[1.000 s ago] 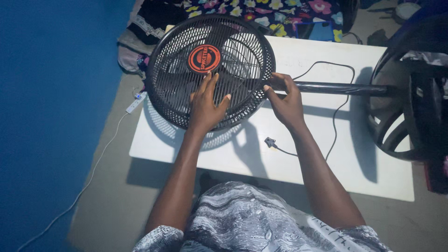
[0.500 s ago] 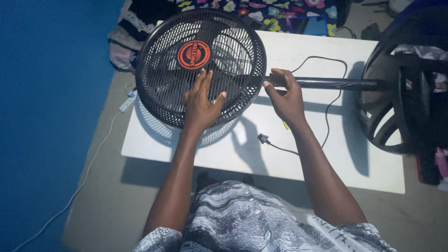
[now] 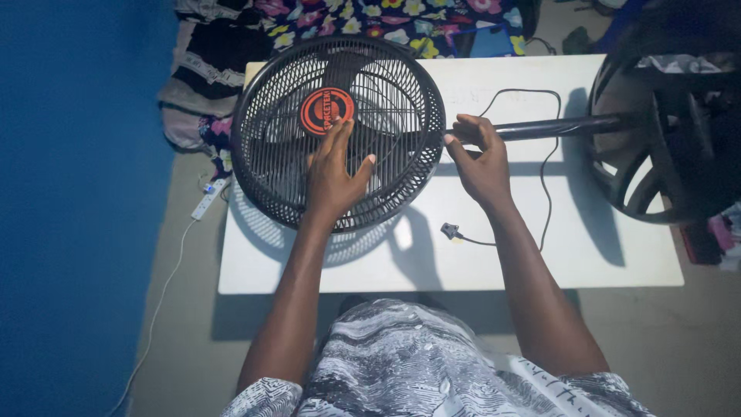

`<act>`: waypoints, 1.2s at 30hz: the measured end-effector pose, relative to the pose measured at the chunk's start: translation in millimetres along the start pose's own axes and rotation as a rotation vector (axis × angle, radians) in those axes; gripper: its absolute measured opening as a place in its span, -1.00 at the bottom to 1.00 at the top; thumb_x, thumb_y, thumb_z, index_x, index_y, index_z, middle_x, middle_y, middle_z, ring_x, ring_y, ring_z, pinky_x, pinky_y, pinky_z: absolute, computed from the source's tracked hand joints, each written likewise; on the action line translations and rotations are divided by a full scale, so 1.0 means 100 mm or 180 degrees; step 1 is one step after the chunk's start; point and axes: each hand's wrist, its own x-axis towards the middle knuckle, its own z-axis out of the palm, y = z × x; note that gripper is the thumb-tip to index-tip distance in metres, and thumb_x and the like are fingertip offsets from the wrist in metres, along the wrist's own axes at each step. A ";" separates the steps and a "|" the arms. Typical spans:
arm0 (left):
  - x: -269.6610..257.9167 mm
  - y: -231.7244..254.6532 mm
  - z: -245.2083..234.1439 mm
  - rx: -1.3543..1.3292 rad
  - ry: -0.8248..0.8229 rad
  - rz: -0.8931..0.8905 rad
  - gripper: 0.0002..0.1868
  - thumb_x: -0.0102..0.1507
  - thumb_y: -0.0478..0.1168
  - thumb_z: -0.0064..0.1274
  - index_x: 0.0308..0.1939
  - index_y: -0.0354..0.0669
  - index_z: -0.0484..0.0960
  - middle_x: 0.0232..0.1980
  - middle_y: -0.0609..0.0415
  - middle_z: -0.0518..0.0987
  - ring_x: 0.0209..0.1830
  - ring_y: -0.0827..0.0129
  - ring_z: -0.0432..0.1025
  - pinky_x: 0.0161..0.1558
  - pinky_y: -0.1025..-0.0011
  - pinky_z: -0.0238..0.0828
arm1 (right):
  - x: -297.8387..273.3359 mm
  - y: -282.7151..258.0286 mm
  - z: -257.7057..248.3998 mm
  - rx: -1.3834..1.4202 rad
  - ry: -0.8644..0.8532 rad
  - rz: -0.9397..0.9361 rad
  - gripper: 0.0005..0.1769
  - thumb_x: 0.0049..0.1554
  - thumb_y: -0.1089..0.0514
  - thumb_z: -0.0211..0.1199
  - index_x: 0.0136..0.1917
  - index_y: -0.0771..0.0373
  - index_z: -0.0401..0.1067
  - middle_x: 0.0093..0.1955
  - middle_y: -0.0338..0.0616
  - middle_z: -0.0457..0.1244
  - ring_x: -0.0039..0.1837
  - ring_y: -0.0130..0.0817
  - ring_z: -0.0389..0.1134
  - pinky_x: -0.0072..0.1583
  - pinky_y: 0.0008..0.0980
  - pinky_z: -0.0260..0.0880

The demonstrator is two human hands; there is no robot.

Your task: The person uses a yellow-handled screwdriver to loosen and remove screws from the front grille of a black electric fan placed on a white table. They repeatedly rotate the grille and unscrew fasteners around its perimeter.

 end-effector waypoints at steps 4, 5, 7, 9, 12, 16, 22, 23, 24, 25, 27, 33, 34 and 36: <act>0.04 -0.05 -0.08 -0.0024 -0.0128 0.0102 -0.35 0.05 -0.07 0.01 0.18 -0.21 0.22 0.26 -0.12 0.17 0.24 0.10 0.10 0.12 0.07 -0.06 | -0.06 -0.04 0.00 -0.0087 0.0218 0.0007 -0.64 0.03 0.21 0.14 0.09 0.32 0.21 0.02 -0.03 0.21 0.13 -0.33 0.25 0.07 -0.39 0.31; 0.06 -0.06 -0.07 -0.0037 -0.0133 0.0172 -0.35 0.05 -0.08 0.01 0.17 -0.21 0.22 0.26 -0.13 0.17 0.24 0.10 0.10 0.12 0.08 -0.05 | -0.08 -0.04 -0.01 -0.0061 0.0277 0.0027 -0.64 0.03 0.21 0.14 0.09 0.31 0.21 0.02 -0.04 0.21 0.13 -0.33 0.25 0.07 -0.39 0.31; 0.09 -0.05 -0.05 -0.0100 -0.0190 0.0309 -0.36 0.05 -0.08 0.02 0.17 -0.21 0.22 0.25 -0.14 0.18 0.25 0.10 0.11 0.12 0.08 -0.03 | -0.12 -0.04 -0.03 -0.0081 0.0420 0.0070 -0.64 0.03 0.20 0.14 0.09 0.31 0.22 0.01 -0.05 0.22 0.13 -0.34 0.25 0.06 -0.39 0.31; 0.11 -0.04 0.00 -0.0205 -0.0274 0.0435 -0.37 0.06 -0.10 0.02 0.16 -0.21 0.23 0.24 -0.15 0.21 0.25 0.09 0.11 0.14 0.09 -0.02 | -0.18 -0.03 -0.09 -0.0177 0.0573 0.0105 -0.64 0.02 0.20 0.14 0.09 0.29 0.22 0.02 -0.08 0.22 0.12 -0.34 0.25 0.03 -0.40 0.30; 0.15 0.01 0.12 -0.0226 -0.0454 0.0556 -0.37 0.05 -0.09 0.03 0.15 -0.21 0.24 0.24 -0.13 0.23 0.23 0.10 0.13 0.12 0.07 -0.02 | -0.26 0.00 -0.20 -0.0258 0.0761 0.0151 -0.66 0.03 0.20 0.15 0.08 0.29 0.25 0.01 -0.08 0.23 0.11 -0.33 0.26 0.06 -0.40 0.28; 0.18 0.13 0.33 -0.0406 -0.0492 0.0845 -0.36 0.05 -0.10 0.04 0.15 -0.24 0.24 0.23 -0.19 0.21 0.24 0.06 0.12 0.12 0.10 0.00 | -0.36 0.04 -0.40 -0.0367 0.0936 0.0225 -0.66 0.02 0.18 0.15 0.07 0.28 0.26 -0.02 -0.12 0.24 0.09 -0.38 0.27 0.03 -0.44 0.30; 0.21 0.41 0.63 -0.0491 -0.0591 0.1009 -0.37 0.06 -0.10 0.04 0.16 -0.24 0.25 0.22 -0.21 0.22 0.24 0.06 0.12 0.16 0.12 -0.03 | -0.42 0.15 -0.79 -0.0415 0.1125 0.0320 -0.69 0.01 0.17 0.15 0.04 0.29 0.28 -0.04 -0.13 0.24 0.04 -0.42 0.27 0.00 -0.45 0.27; 0.21 0.47 0.68 -0.0471 -0.0608 0.0993 -0.38 0.07 -0.11 0.04 0.16 -0.24 0.25 0.22 -0.20 0.22 0.24 0.06 0.13 0.16 0.11 -0.03 | -0.43 0.17 -0.86 -0.0405 0.1141 0.0342 -0.69 0.01 0.17 0.15 0.03 0.29 0.28 -0.05 -0.14 0.24 0.04 -0.42 0.27 0.00 -0.46 0.28; 0.22 0.52 0.72 -0.0447 -0.0614 0.0967 -0.38 0.07 -0.11 0.03 0.16 -0.24 0.24 0.22 -0.20 0.23 0.23 0.06 0.13 0.17 0.11 -0.04 | -0.42 0.20 -0.92 -0.0392 0.1144 0.0359 -0.70 0.01 0.17 0.15 0.02 0.30 0.29 -0.06 -0.14 0.24 0.03 -0.42 0.27 -0.01 -0.46 0.28; 0.23 0.57 0.77 -0.0454 -0.0687 0.0939 -0.38 0.07 -0.12 0.02 0.16 -0.24 0.24 0.22 -0.21 0.22 0.23 0.06 0.13 0.15 0.10 -0.04 | -0.42 0.23 -0.99 -0.0414 0.1144 0.0299 -0.70 0.01 0.18 0.14 0.02 0.31 0.29 -0.06 -0.13 0.24 0.02 -0.42 0.27 0.01 -0.47 0.28; 0.23 0.66 0.85 -0.0455 -0.0825 0.0858 -0.39 0.07 -0.13 0.01 0.17 -0.23 0.23 0.23 -0.23 0.19 0.22 0.04 0.13 0.12 0.09 -0.04 | -0.41 0.29 -1.11 -0.0449 0.1113 0.0183 -0.72 0.02 0.20 0.14 0.02 0.33 0.29 -0.06 -0.12 0.23 0.01 -0.41 0.26 0.05 -0.47 0.27; 0.20 0.85 1.02 -0.0453 -0.0876 0.0672 -0.38 0.07 -0.14 -0.02 0.17 -0.22 0.21 0.26 -0.20 0.17 0.23 0.06 0.13 0.13 0.10 -0.03 | -0.30 0.54 -1.35 -0.0228 0.0974 0.0225 -0.74 0.01 0.20 0.15 -0.02 0.33 0.30 -0.10 -0.16 0.21 -0.04 -0.46 0.25 0.02 -0.49 0.27; 0.18 0.87 1.05 -0.0451 -0.0872 0.0662 -0.38 0.07 -0.14 -0.02 0.18 -0.22 0.21 0.26 -0.20 0.17 0.23 0.06 0.13 0.14 0.09 -0.04 | -0.27 0.59 -1.36 -0.0234 0.0956 0.0230 -0.75 0.01 0.20 0.15 -0.03 0.33 0.31 -0.11 -0.17 0.22 -0.04 -0.47 0.26 0.02 -0.49 0.27; 0.15 0.91 1.10 -0.0447 -0.0862 0.0639 -0.38 0.09 -0.13 -0.02 0.19 -0.23 0.20 0.26 -0.21 0.16 0.25 0.06 0.11 0.15 0.07 -0.06 | -0.22 0.70 -1.37 -0.0248 0.0913 0.0239 -0.77 0.00 0.19 0.16 -0.06 0.32 0.32 -0.13 -0.20 0.24 -0.06 -0.49 0.26 0.02 -0.51 0.26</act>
